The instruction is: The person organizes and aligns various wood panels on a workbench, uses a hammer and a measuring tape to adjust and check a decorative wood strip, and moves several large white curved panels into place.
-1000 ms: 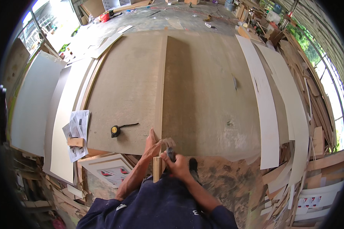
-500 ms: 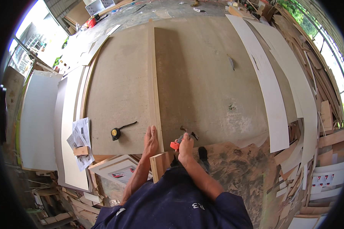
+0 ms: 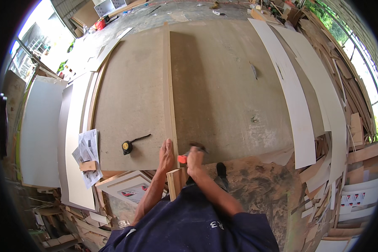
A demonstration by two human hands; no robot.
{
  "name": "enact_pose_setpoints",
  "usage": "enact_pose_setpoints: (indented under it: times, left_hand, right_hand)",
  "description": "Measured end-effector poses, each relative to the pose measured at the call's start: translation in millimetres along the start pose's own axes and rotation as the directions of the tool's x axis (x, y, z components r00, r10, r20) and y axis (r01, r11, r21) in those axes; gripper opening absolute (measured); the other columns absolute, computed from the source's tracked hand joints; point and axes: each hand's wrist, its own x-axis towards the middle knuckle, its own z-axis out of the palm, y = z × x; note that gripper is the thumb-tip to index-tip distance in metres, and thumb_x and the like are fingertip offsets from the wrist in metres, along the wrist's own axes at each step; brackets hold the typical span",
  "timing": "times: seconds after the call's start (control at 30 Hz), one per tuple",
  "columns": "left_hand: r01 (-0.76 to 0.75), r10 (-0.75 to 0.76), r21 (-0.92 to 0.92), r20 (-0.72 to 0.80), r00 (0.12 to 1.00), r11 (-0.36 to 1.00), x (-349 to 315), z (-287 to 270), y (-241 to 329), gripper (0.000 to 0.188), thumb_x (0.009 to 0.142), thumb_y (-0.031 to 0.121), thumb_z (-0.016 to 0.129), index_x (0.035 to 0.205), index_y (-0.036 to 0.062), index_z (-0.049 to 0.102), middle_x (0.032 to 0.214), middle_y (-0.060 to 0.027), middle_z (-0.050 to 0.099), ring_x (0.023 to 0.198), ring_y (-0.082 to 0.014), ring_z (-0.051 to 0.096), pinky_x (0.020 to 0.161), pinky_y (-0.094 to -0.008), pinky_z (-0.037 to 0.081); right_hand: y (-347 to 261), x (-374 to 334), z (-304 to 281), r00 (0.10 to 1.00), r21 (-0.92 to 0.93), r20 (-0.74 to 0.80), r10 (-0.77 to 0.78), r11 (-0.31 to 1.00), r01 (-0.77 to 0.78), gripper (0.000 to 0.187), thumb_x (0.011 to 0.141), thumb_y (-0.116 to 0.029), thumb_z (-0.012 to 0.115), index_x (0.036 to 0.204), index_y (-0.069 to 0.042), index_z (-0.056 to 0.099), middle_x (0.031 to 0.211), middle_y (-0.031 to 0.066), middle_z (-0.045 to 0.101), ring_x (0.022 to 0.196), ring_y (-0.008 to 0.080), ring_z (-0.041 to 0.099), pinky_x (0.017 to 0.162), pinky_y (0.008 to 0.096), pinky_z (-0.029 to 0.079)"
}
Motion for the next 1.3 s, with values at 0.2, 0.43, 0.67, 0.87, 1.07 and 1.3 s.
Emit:
enact_pose_setpoints:
  times: [0.2, 0.43, 0.67, 0.87, 1.07, 1.3]
  left_hand:
    - [-0.005, 0.007, 0.059, -0.029, 1.000, 0.998, -1, -14, -6, 0.056, 0.100, 0.048, 0.035, 0.101, -0.0051, 0.053, 0.088, -0.0117, 0.055, 0.084, -0.0204, 0.049, 0.080, -0.0339, 0.041]
    - [0.004, -0.004, 0.107, 0.000, 1.000, 0.994, 2, -7, 3, 0.054, 0.101, 0.041, 0.031, 0.096, -0.0073, 0.054, 0.094, -0.0223, 0.053, 0.088, -0.0342, 0.049, 0.085, -0.0405, 0.039]
    - [0.045, -0.041, 0.139, -0.036, 0.999, 0.989, -2, -12, 14, 0.059, 0.100, 0.046, 0.031, 0.097, -0.0073, 0.056, 0.092, -0.0210, 0.052, 0.087, -0.0327, 0.049, 0.085, -0.0405, 0.039]
    - [0.141, -0.143, 0.147, 0.004, 0.990, 0.979, 12, -28, -28, 0.064, 0.099, 0.049, 0.031, 0.096, -0.0108, 0.054, 0.097, -0.0229, 0.051, 0.092, -0.0322, 0.049, 0.089, -0.0403, 0.038]
    - [0.099, -0.112, 0.172, 0.065, 0.992, 0.980, 14, -16, -15, 0.066, 0.099, 0.051, 0.031, 0.096, -0.0118, 0.053, 0.100, -0.0236, 0.050, 0.092, -0.0312, 0.047, 0.090, -0.0405, 0.036]
    - [0.120, -0.135, 0.214, 0.056, 0.989, 0.969, 19, -15, -21, 0.068, 0.097, 0.053, 0.034, 0.099, -0.0110, 0.057, 0.100, -0.0249, 0.053, 0.099, -0.0344, 0.050, 0.093, -0.0407, 0.037]
  right_hand:
    - [-30, -16, 19, 0.982, 0.085, 0.153, 0.113, 0.988, -0.127, 0.022, 0.091, -0.032, 0.052, 0.085, -0.011, 0.049, 0.064, 0.0034, 0.053, 0.048, 0.0146, 0.055, 0.037, 0.0291, 0.038]
    - [28, 35, 2, 0.966, -0.075, 0.256, 0.024, 0.997, -0.005, 0.027, 0.091, -0.029, 0.048, 0.078, -0.006, 0.054, 0.069, 0.0036, 0.055, 0.055, 0.0155, 0.055, 0.052, 0.0297, 0.046]
    - [-4, 0, 21, 0.971, 0.104, -0.229, -0.066, 0.990, 0.091, 0.026, 0.091, -0.025, 0.049, 0.078, -0.003, 0.049, 0.075, 0.0083, 0.055, 0.057, 0.0187, 0.054, 0.053, 0.0312, 0.047]
    - [-12, 2, 20, 0.959, -0.089, 0.275, 0.066, 0.995, -0.043, 0.029, 0.091, -0.028, 0.051, 0.089, 0.000, 0.055, 0.080, 0.0091, 0.055, 0.070, 0.0186, 0.054, 0.065, 0.0341, 0.046]
    - [30, 33, 20, 0.958, -0.206, 0.233, -0.169, 0.954, 0.218, 0.031, 0.090, -0.030, 0.052, 0.087, 0.000, 0.055, 0.076, 0.0109, 0.060, 0.063, 0.0213, 0.061, 0.056, 0.0349, 0.050]
    - [38, 44, 24, 0.935, -0.249, -0.261, -0.241, 0.953, 0.176, 0.028, 0.089, -0.033, 0.055, 0.097, -0.006, 0.056, 0.086, 0.0079, 0.060, 0.065, 0.0132, 0.057, 0.052, 0.0303, 0.047]
